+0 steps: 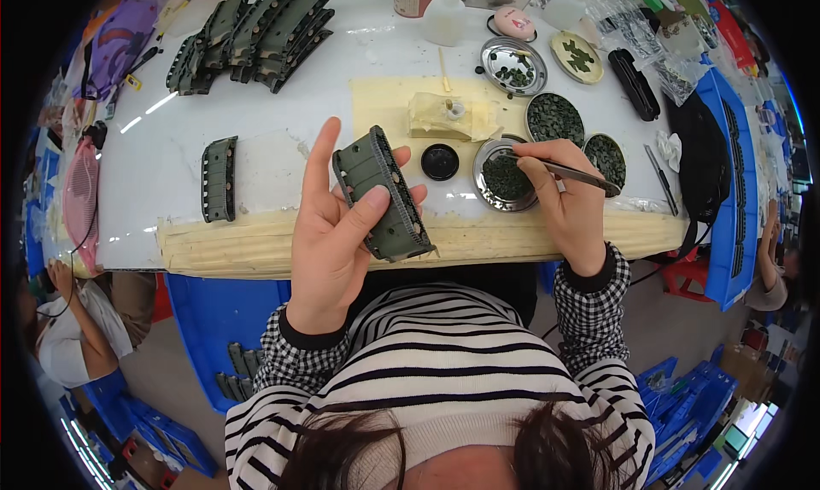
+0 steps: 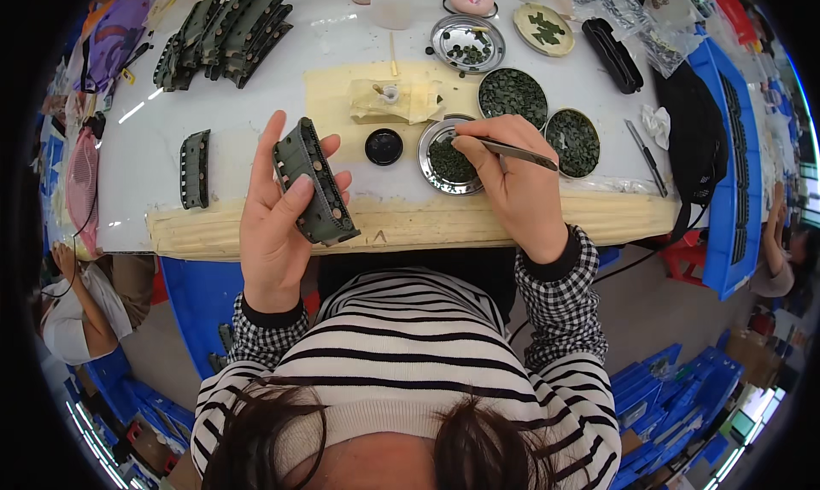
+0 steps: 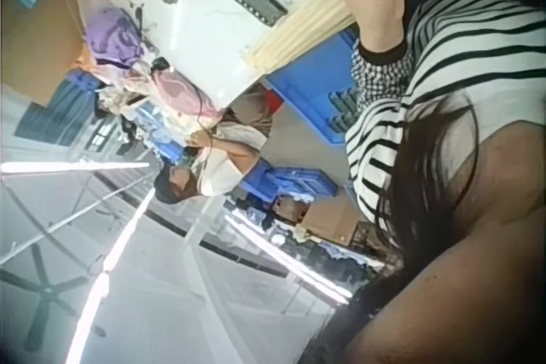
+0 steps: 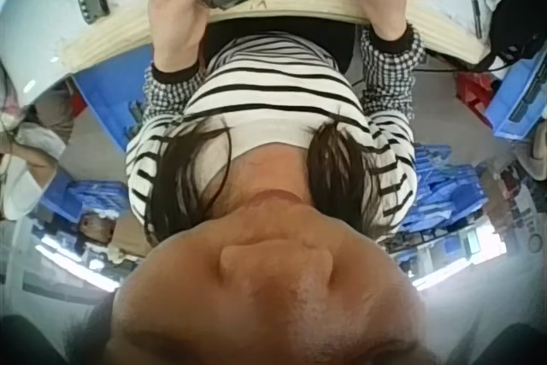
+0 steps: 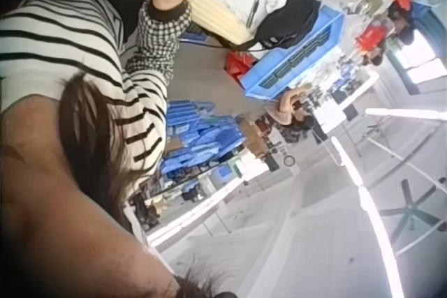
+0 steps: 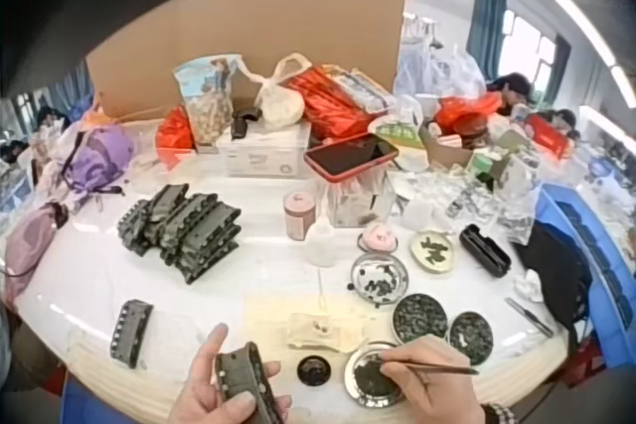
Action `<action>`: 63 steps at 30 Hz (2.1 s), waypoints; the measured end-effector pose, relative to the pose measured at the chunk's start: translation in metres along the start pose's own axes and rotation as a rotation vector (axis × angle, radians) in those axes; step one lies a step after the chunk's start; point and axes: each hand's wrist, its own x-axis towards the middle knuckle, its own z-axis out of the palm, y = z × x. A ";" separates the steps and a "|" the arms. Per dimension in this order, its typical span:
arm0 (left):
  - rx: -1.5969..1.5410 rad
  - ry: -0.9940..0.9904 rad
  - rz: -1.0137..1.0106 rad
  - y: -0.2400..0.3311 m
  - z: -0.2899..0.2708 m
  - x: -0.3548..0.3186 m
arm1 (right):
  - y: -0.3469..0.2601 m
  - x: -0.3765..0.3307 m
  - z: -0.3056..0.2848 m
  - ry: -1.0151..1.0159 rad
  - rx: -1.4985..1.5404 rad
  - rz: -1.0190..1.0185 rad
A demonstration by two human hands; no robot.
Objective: Assembling small plastic model tanks by attaching detailed components using tweezers.
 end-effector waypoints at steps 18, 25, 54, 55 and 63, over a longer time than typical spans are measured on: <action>-0.138 -0.379 -0.331 -0.023 0.002 0.001 | -0.052 0.003 0.006 -0.287 0.625 -0.021; -0.166 -0.298 -0.325 -0.016 0.005 -0.006 | -0.054 0.004 0.009 -0.297 0.467 -0.168; 0.134 -0.199 -0.072 -0.024 -0.006 -0.007 | -0.076 -0.013 0.012 -0.271 0.052 -0.499; 0.140 -0.200 -0.069 -0.024 -0.006 -0.007 | -0.076 -0.012 0.011 -0.276 0.059 -0.495; 0.144 -0.193 -0.051 -0.025 -0.005 -0.006 | -0.070 -0.010 0.011 -0.295 0.087 -0.514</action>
